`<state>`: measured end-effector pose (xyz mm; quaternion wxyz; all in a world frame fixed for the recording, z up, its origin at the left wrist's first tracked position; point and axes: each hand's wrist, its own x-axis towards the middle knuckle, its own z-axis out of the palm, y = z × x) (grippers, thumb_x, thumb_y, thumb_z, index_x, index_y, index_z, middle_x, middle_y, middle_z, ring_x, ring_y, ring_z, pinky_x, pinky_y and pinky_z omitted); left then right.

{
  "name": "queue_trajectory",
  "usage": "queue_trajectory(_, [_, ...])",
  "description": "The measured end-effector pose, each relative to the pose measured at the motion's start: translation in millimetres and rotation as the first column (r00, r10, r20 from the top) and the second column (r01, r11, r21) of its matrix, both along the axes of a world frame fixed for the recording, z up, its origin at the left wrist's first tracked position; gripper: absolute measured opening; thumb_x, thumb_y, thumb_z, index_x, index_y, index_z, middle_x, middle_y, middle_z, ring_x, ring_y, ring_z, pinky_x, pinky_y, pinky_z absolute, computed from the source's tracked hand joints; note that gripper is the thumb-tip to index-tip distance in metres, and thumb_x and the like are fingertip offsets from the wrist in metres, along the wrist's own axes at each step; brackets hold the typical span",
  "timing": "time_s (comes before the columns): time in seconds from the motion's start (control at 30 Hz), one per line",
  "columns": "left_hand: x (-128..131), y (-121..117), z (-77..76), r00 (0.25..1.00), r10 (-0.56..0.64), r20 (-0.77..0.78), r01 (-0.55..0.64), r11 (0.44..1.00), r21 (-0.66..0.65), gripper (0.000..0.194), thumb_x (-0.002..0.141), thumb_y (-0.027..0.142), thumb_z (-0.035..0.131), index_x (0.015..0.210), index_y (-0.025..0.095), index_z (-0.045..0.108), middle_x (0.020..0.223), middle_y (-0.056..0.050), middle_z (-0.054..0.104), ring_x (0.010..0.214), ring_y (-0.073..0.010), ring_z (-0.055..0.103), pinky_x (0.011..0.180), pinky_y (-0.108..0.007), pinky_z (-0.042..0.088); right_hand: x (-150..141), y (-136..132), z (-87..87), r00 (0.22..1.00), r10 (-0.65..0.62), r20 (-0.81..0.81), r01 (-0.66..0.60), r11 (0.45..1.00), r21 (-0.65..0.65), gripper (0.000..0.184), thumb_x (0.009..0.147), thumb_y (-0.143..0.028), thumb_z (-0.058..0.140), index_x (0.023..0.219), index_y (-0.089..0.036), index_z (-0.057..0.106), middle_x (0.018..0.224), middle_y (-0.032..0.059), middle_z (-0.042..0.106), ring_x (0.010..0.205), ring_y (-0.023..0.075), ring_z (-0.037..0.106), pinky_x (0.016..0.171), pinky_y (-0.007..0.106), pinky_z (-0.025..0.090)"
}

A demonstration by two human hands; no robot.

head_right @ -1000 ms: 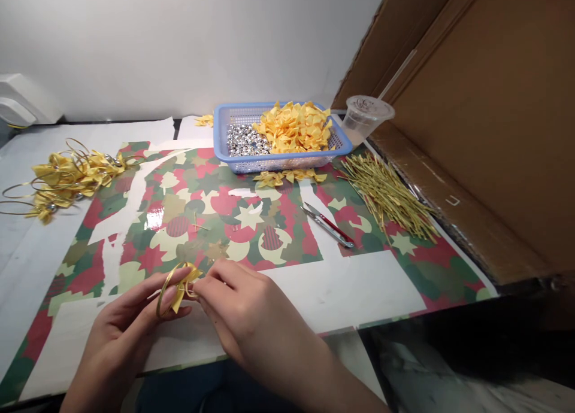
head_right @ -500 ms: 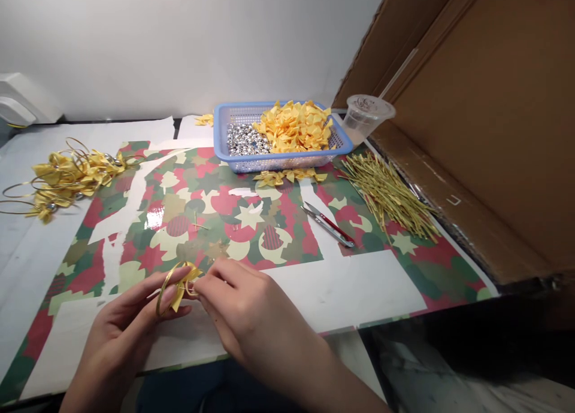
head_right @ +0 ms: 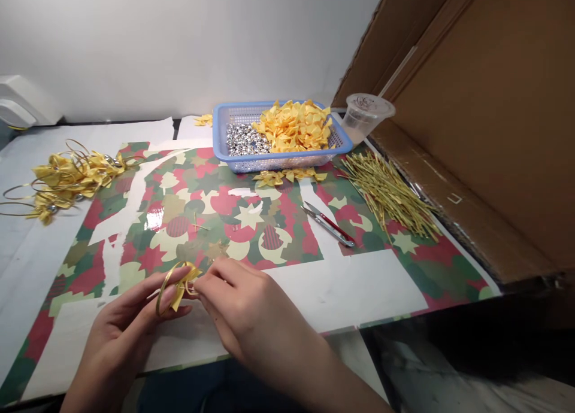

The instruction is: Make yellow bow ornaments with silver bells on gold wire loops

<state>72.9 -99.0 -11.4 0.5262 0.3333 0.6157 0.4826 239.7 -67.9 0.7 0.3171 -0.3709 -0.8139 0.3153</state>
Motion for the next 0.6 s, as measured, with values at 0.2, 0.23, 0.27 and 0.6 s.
queue_trajectory(0.2, [-0.4, -0.1, -0.5, 1.0, 0.005, -0.015, -0.005, 1.0, 0.008, 0.026, 0.074, 0.04, 0.074, 0.092, 0.022, 0.078, 0.098, -0.006, 0.075, 0.079, -0.0223, 0.07, 0.065, -0.026, 0.061, 0.7, 0.0, -2.4, 1.0, 0.001, -0.015, -0.001, 1.0, -0.003, 0.023, 0.096, -0.013, 0.042, 0.093, -0.014, 0.065, 0.08, 0.0044, 0.06, 0.068, 0.0141, 0.056, 0.064, 0.024, 0.05])
queue_trajectory(0.23, [-0.7, 0.1, -0.5, 1.0, -0.002, -0.017, 0.002, 1.0, 0.006, 0.026, 0.074, 0.04, 0.073, 0.093, 0.023, 0.078, 0.097, -0.006, 0.075, 0.079, -0.0219, 0.07, 0.065, -0.025, 0.061, 0.8, 0.0, -2.7, 1.0, 0.0, -0.012, 0.0, 1.0, -0.004, 0.023, 0.096, -0.013, 0.042, 0.093, -0.014, 0.065, 0.08, 0.0045, 0.06, 0.068, 0.0141, 0.056, 0.064, 0.024, 0.05])
queue_trajectory(0.27, [-1.1, 0.2, -0.4, 1.0, -0.011, -0.02, 0.011, 1.0, 0.002, 0.026, 0.074, 0.039, 0.073, 0.093, 0.023, 0.078, 0.096, -0.005, 0.076, 0.078, -0.0217, 0.07, 0.065, -0.025, 0.06, 1.0, 0.0, -2.7, 1.0, -0.002, -0.01, 0.002, 1.0, -0.001, 0.023, 0.096, -0.013, 0.042, 0.093, -0.014, 0.065, 0.08, 0.0045, 0.06, 0.068, 0.0141, 0.056, 0.064, 0.024, 0.05])
queue_trajectory(0.6, [-0.1, 1.3, 1.2, 1.0, 0.013, 0.003, -0.013, 1.0, 0.019, 0.018, 0.072, 0.035, 0.076, 0.087, 0.024, 0.079, 0.083, -0.002, 0.075, 0.075, -0.0184, 0.069, 0.062, -0.019, 0.059, -2.3, 2.0, -1.1, 1.0, 0.01, 0.005, -0.01, 1.0, -0.013, 0.022, 0.094, -0.01, 0.044, 0.091, -0.015, 0.065, 0.08, 0.0041, 0.059, 0.069, 0.0145, 0.055, 0.063, 0.024, 0.049])
